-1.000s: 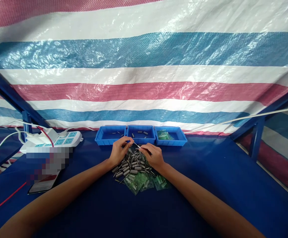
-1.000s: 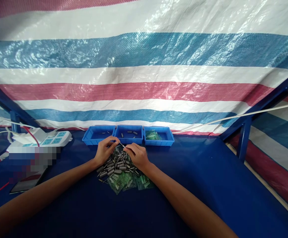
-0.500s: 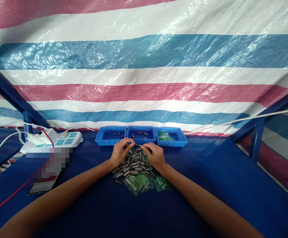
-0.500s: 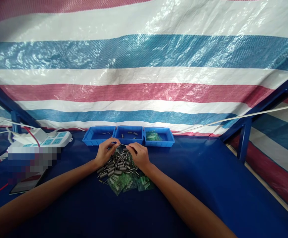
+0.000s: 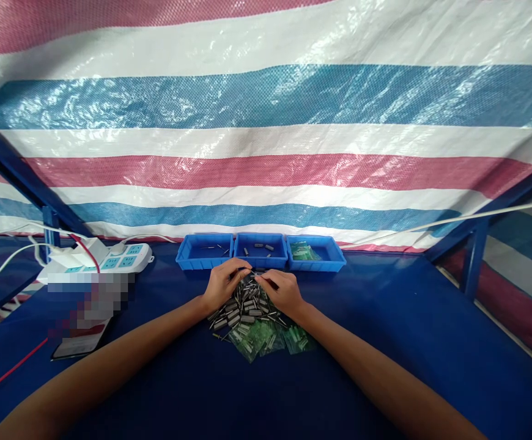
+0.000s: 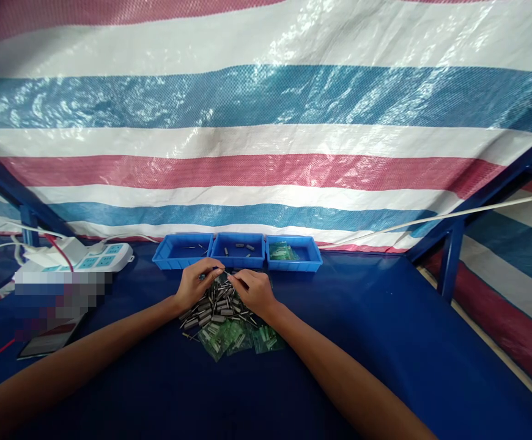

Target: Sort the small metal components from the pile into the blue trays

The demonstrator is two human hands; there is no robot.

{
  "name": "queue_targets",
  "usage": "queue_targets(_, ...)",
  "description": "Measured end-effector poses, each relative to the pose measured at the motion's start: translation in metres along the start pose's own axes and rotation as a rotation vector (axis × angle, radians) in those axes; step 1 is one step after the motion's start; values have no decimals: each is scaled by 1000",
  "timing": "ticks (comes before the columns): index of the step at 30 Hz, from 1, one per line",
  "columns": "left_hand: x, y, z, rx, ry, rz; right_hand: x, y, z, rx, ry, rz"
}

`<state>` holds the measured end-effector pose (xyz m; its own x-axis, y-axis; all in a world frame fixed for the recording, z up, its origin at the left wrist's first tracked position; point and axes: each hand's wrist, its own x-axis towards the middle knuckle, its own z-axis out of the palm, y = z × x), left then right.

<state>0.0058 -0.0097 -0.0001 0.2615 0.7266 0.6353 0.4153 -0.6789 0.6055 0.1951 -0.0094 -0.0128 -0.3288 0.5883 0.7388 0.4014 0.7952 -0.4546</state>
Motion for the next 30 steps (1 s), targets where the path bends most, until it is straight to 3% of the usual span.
queue_targets(17, 2, 1, 0, -18, -15, -1, -1, -3, 1, -21, -76, -171)
queue_targets(30, 1, 2, -1, -37, -76, -6, -2, 1, 2, -32, -13, -103)
